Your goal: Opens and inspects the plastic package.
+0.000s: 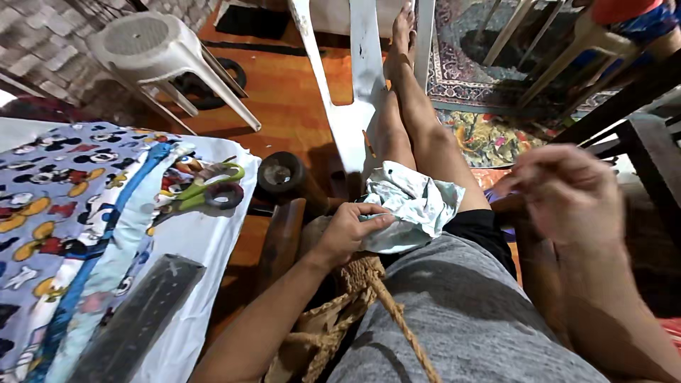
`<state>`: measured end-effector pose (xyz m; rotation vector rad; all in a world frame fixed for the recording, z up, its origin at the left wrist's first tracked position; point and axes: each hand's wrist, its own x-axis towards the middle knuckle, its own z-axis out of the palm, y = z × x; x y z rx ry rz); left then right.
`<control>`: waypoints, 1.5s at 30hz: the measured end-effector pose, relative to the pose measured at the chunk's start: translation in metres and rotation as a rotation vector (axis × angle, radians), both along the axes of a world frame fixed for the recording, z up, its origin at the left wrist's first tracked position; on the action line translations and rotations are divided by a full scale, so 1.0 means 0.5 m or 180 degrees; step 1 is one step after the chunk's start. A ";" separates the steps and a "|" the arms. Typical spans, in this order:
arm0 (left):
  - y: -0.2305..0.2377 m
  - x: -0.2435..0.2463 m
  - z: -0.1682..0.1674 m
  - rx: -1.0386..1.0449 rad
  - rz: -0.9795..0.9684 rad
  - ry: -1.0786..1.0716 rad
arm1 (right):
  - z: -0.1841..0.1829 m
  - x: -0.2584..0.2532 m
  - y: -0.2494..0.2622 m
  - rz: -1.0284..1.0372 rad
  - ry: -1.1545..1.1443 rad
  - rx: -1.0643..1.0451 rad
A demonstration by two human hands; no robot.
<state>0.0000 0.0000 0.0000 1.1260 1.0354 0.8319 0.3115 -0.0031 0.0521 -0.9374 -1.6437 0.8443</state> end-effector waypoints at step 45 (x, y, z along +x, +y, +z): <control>-0.002 -0.007 -0.009 0.1061 0.0178 0.0363 | -0.081 -0.189 -0.030 0.0166 -0.1898 0.0473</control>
